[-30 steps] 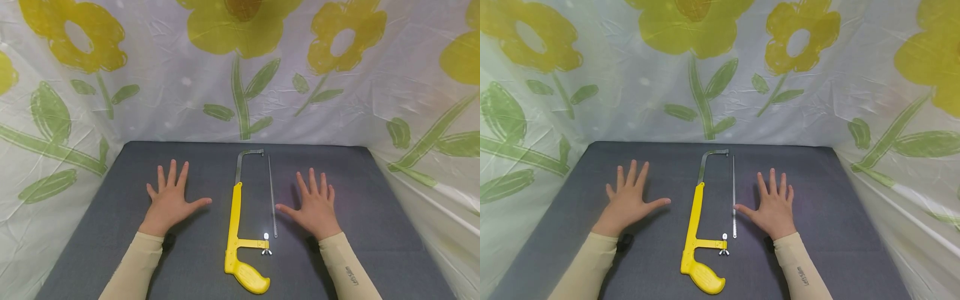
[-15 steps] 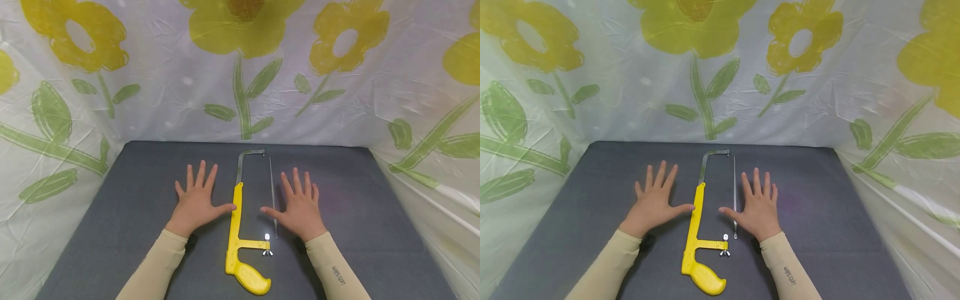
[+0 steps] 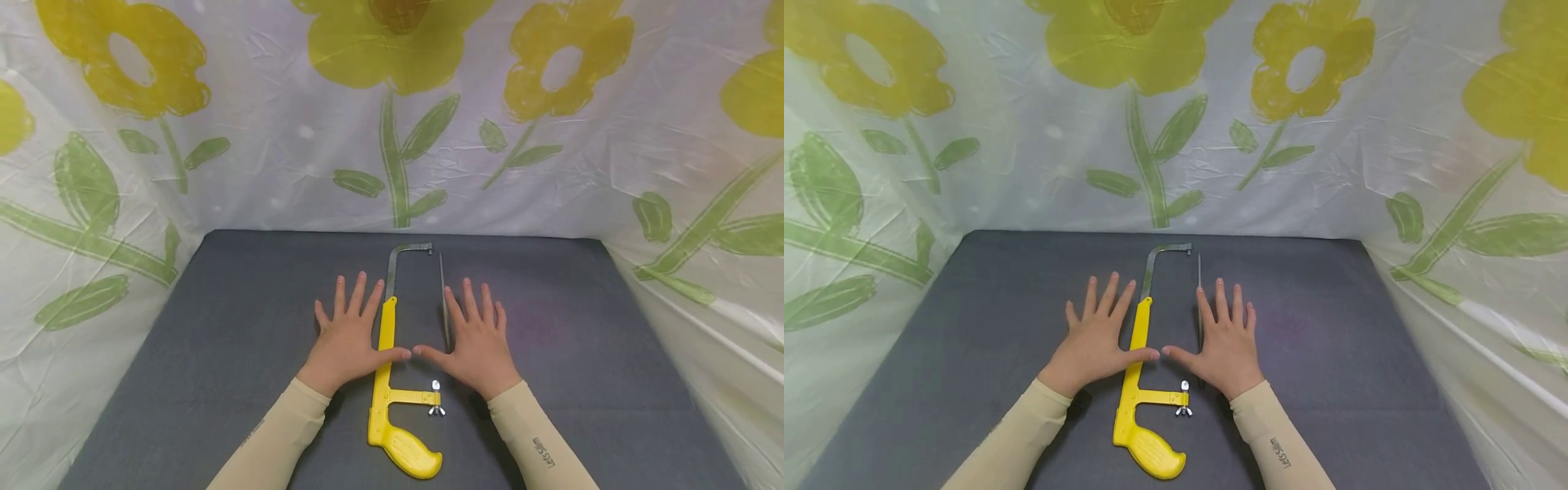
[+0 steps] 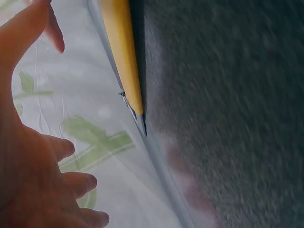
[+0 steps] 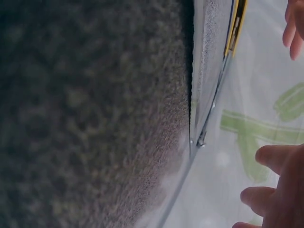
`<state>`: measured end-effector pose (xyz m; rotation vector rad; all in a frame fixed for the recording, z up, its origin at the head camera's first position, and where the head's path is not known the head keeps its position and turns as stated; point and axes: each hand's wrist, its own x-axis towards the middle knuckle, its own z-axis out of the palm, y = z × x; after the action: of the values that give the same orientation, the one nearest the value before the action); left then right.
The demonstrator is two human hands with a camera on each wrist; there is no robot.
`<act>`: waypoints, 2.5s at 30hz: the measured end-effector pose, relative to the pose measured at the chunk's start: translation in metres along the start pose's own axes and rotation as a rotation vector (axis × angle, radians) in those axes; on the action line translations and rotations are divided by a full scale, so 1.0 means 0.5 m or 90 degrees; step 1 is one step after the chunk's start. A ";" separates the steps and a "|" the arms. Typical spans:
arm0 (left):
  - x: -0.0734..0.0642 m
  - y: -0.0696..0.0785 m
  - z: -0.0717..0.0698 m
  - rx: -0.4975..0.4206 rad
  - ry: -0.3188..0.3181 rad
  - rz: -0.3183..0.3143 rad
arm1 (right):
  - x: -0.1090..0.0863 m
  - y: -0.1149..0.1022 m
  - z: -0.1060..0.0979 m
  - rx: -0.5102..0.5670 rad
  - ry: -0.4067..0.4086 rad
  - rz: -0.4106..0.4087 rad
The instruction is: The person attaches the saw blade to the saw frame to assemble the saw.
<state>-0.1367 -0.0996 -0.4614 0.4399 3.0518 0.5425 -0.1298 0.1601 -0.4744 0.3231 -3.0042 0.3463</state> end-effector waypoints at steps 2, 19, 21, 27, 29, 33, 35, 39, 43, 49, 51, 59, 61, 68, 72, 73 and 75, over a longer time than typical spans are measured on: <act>0.001 0.005 0.002 0.002 -0.012 -0.003 | -0.001 0.000 0.000 -0.004 0.001 -0.002; 0.006 0.039 0.012 -0.023 -0.046 -0.034 | -0.001 -0.015 -0.012 0.137 -0.118 0.013; 0.005 0.043 0.014 -0.025 -0.048 -0.036 | -0.001 -0.016 -0.014 0.146 -0.122 0.011; 0.001 0.059 0.024 -0.024 -0.054 -0.040 | 0.002 -0.014 -0.010 0.157 -0.108 0.011; 0.003 0.063 0.026 -0.035 -0.054 -0.050 | 0.006 -0.013 -0.006 0.161 -0.099 0.021; 0.006 0.068 0.028 -0.072 -0.058 -0.081 | 0.015 -0.014 -0.001 0.170 -0.076 0.058; 0.009 0.070 0.028 -0.089 -0.060 -0.097 | 0.021 -0.015 -0.001 0.176 -0.068 0.082; 0.013 0.071 0.027 -0.102 -0.064 -0.118 | 0.032 -0.022 -0.004 0.184 -0.071 0.132; 0.015 0.069 0.028 -0.101 -0.068 -0.118 | 0.040 -0.028 -0.004 0.190 -0.085 0.168; 0.016 0.065 0.028 -0.114 -0.069 -0.107 | 0.049 -0.028 -0.003 0.192 -0.087 0.183; 0.016 0.063 0.028 -0.121 -0.070 -0.106 | 0.049 -0.028 -0.003 0.197 -0.091 0.190; 0.015 0.058 0.024 -0.137 -0.079 -0.102 | 0.049 -0.029 -0.003 0.200 -0.085 0.192; 0.014 0.055 0.024 -0.137 -0.082 -0.101 | 0.048 -0.026 -0.004 0.190 -0.087 0.195; 0.017 0.049 0.025 -0.139 -0.091 -0.100 | 0.046 -0.013 -0.010 0.121 -0.094 0.177; 0.017 0.051 0.025 -0.134 -0.091 -0.100 | 0.046 -0.014 -0.010 0.104 -0.089 0.171; 0.017 0.052 0.024 -0.131 -0.091 -0.101 | 0.046 -0.014 -0.009 0.102 -0.088 0.172; 0.017 0.055 0.023 -0.128 -0.091 -0.102 | 0.046 -0.016 -0.006 0.097 -0.086 0.176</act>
<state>-0.1365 -0.0688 -0.4627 0.2145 2.8265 0.7634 -0.1504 0.1489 -0.4669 -0.0636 -3.1650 0.6019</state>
